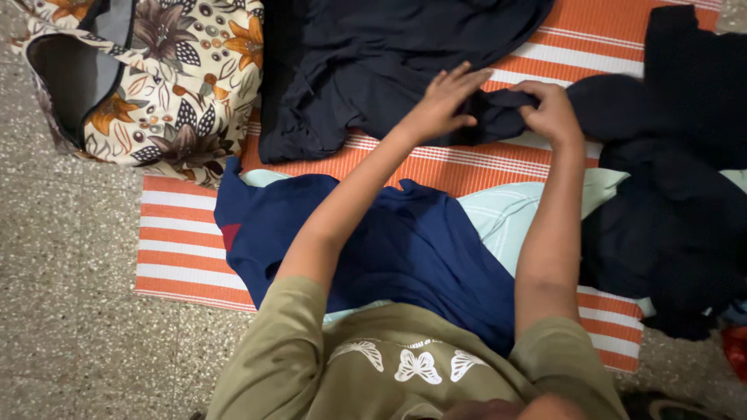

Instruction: The person folds a grey t-shirt and a pair of black pants by hand on a mat and places the shirt into a floral bag.

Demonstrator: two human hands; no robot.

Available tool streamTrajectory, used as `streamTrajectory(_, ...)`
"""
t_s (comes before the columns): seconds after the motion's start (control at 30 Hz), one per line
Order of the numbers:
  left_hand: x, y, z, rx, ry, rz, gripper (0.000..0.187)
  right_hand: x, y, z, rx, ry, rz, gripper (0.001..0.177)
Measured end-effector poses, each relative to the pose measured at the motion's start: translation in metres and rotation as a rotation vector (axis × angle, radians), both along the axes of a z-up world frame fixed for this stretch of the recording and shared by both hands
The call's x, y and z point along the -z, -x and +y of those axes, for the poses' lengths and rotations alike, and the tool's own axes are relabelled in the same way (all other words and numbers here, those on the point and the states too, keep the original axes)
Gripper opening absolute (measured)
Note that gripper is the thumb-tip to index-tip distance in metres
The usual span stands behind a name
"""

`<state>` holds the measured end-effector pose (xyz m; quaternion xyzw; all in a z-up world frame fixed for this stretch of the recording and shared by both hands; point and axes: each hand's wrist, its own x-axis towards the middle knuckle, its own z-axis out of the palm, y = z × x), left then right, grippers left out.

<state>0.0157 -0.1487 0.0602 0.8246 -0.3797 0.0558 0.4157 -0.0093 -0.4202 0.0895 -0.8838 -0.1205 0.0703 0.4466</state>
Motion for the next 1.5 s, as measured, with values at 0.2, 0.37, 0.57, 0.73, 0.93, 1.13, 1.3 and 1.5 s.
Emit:
streamTrajectory(0.2, 0.029, -0.005, -0.026, -0.012, 0.005, 0.212, 0.016, -0.035, 0.015, 0.010, 0.104, 0.239, -0.238, 0.028)
streamTrajectory(0.37, 0.001, -0.006, -0.004, -0.110, 0.266, 0.300, 0.029, 0.009, 0.014, -0.018, 0.352, 0.434, -0.505, 0.027)
streamTrajectory(0.57, -0.010, -0.007, 0.015, -0.163, 0.182, 0.431, 0.032, 0.040, 0.015, -0.086, 0.726, 0.578, -0.717, 0.028)
streamTrajectory(0.73, -0.008, -0.016, 0.030, -0.190, 0.249, 0.385, 0.033, 0.041, 0.031, -0.149, 0.797, 0.327, -0.564, 0.031)
streamTrajectory(0.93, -0.016, -0.028, 0.078, -0.002, 0.043, 0.421, 0.043, -0.001, 0.068, -0.196, 0.541, 0.174, -0.250, 0.043)
streamTrajectory(1.13, -0.016, -0.059, 0.127, 0.207, -0.518, 0.622, 0.049, -0.059, 0.077, -0.254, 0.270, 0.159, 0.368, 0.037)
streamTrajectory(1.3, -0.032, -0.065, 0.087, -0.194, -0.168, 0.172, 0.023, -0.024, 0.061, -0.289, 0.302, 0.363, 0.495, 0.034)
streamTrajectory(1.5, 0.007, -0.057, 0.068, -0.585, -0.101, 0.244, 0.017, 0.031, -0.004, -0.277, 0.582, 0.934, 0.152, 0.031)
